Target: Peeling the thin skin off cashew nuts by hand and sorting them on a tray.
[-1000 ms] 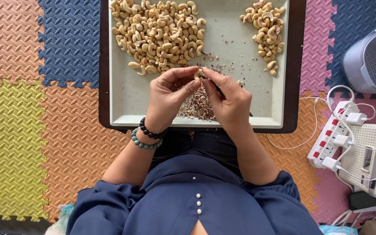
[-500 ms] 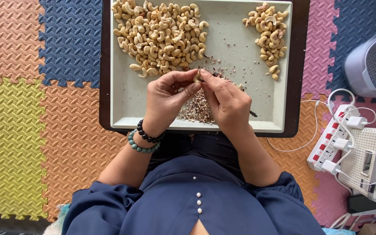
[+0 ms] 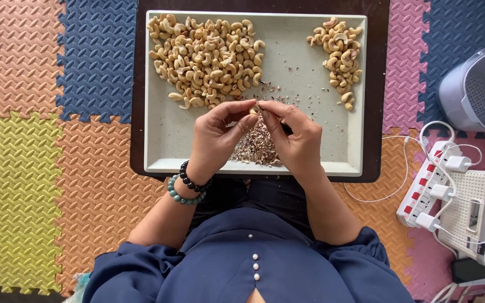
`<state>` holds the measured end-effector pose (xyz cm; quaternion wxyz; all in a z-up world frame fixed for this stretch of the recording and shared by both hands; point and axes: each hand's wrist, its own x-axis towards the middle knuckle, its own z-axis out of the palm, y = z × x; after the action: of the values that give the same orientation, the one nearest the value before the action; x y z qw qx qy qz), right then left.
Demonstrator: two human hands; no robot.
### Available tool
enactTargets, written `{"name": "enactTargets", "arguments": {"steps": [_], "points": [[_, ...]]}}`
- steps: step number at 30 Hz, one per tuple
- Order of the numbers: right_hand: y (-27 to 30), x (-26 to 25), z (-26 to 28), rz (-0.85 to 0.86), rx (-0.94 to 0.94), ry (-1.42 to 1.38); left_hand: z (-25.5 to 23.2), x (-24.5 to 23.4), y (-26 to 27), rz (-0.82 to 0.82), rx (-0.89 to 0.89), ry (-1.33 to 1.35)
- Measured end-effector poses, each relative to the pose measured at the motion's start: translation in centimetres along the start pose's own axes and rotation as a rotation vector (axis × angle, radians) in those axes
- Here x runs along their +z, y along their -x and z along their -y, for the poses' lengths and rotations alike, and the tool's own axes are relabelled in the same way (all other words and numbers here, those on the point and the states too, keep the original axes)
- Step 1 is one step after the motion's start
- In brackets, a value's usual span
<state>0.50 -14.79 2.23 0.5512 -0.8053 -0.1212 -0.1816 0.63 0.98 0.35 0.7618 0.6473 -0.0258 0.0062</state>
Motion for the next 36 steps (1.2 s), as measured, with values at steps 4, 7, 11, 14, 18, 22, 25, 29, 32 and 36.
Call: {"name": "enactTargets", "arguments": {"steps": [4, 7, 11, 14, 18, 22, 25, 29, 32, 36], "points": [[0.4, -0.5, -0.1, 0.048, 0.187, -0.155, 0.4, 0.3, 0.0, -0.013, 0.021, 0.003], [0.4, -0.8, -0.2, 0.073, 0.298, -0.280, 0.4, 0.6, -0.2, -0.025, -0.021, 0.118], [0.3, -1.2, -0.7, 0.081, 0.377, -0.489, -0.4, 0.7, -0.6, 0.001, -0.151, 0.228], [0.3, -1.2, -0.3, 0.093, 0.390, -0.475, -0.6, 1.0, -0.3, -0.011, -0.100, 0.180], [0.4, -1.3, -0.1, 0.119, 0.367, -0.357, 0.1, 1.1, -0.6, -0.069, 0.042, 0.058], [0.7, -1.0, -0.2, 0.047, 0.245, -0.266, -0.6, 0.8, -0.5, -0.050, -0.177, 0.268], [0.8, -0.9, 0.0, 0.023, 0.076, -0.110, -0.2, 0.7, -0.5, -0.050, -0.316, 0.389], [0.8, -0.8, -0.1, 0.023, -0.049, -0.026, -0.3, 0.4, -0.4, -0.036, -0.409, 0.447], [0.6, -0.8, -0.2, 0.013, -0.124, 0.033, -0.3, 0.3, -0.5, -0.026, -0.453, 0.474], [0.2, -0.8, 0.8, 0.001, -0.267, 0.171, -0.5, 0.2, -0.2, -0.039, -0.529, 0.506]]}}
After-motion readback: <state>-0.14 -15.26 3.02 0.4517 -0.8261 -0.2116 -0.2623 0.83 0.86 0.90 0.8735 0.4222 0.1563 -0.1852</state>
